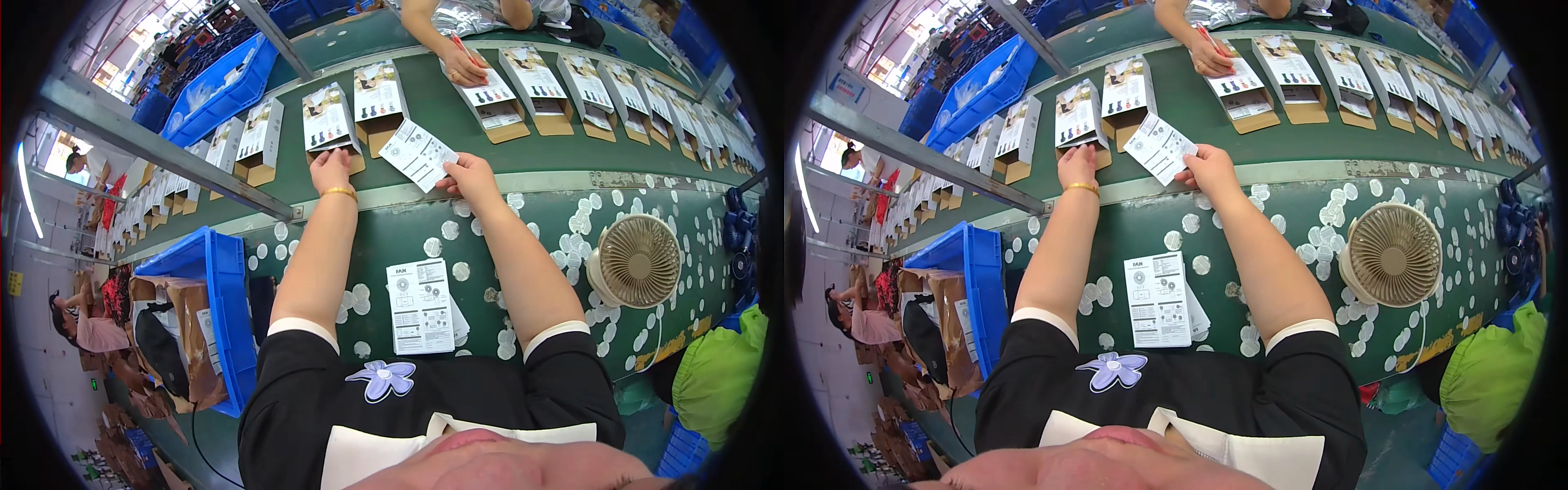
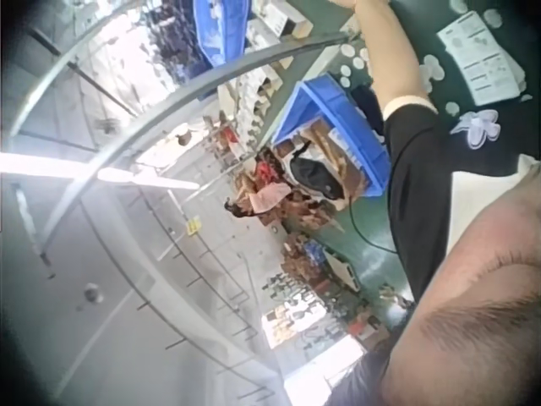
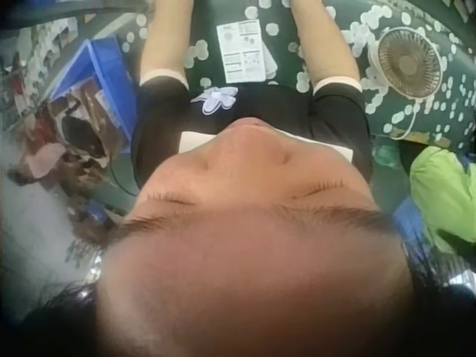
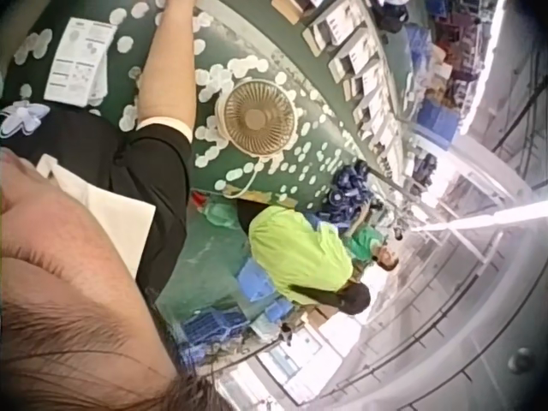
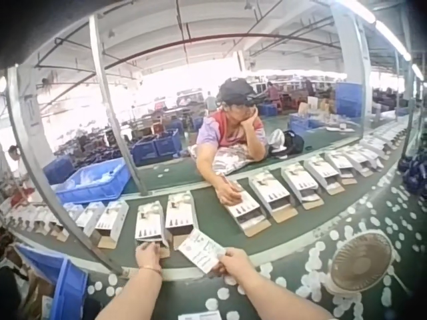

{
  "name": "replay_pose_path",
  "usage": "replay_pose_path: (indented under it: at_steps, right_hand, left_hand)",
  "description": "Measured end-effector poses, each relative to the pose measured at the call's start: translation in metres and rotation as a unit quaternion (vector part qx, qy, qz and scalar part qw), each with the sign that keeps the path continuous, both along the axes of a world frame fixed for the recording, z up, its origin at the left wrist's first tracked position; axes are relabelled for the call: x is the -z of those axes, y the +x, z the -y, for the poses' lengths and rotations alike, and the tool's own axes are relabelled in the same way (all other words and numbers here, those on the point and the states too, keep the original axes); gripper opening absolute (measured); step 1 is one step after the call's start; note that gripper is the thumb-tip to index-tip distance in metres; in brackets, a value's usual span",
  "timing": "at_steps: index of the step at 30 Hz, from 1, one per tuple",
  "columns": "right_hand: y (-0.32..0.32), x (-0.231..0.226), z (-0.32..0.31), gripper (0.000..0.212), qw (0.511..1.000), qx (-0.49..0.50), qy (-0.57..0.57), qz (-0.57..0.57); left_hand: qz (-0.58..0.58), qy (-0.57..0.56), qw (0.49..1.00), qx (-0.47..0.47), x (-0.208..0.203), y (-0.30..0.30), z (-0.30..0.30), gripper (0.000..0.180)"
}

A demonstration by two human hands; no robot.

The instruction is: The person picks up instruction manuals from a pile, folds them by hand, and inserts them into packaging boxes along an assembly line.

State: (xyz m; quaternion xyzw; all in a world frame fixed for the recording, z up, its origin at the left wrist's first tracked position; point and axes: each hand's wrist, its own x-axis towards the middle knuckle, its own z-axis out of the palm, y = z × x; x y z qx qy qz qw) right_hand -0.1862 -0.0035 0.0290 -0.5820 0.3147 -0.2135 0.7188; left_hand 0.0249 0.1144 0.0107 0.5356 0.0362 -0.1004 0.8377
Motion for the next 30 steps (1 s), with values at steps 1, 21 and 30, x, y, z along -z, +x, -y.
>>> replay_pose_path:
  at_steps: [1,21,30]
  right_hand:
    - [0.0,-0.001,-0.001,0.02,1.0,0.007,0.012,0.001]
    - [0.051,0.0,-0.015,0.031,0.973,0.092,0.196,0.081]
    - [0.109,0.011,0.016,0.035,0.935,0.135,0.262,0.195]
  left_hand:
    - [0.011,0.07,0.997,0.01,-0.001,-0.011,-0.003,0.022]
    - [0.625,0.455,0.516,0.369,-0.055,-0.177,-0.131,0.04]
    - [0.678,0.332,0.585,0.295,-0.054,-0.172,-0.127,0.015]
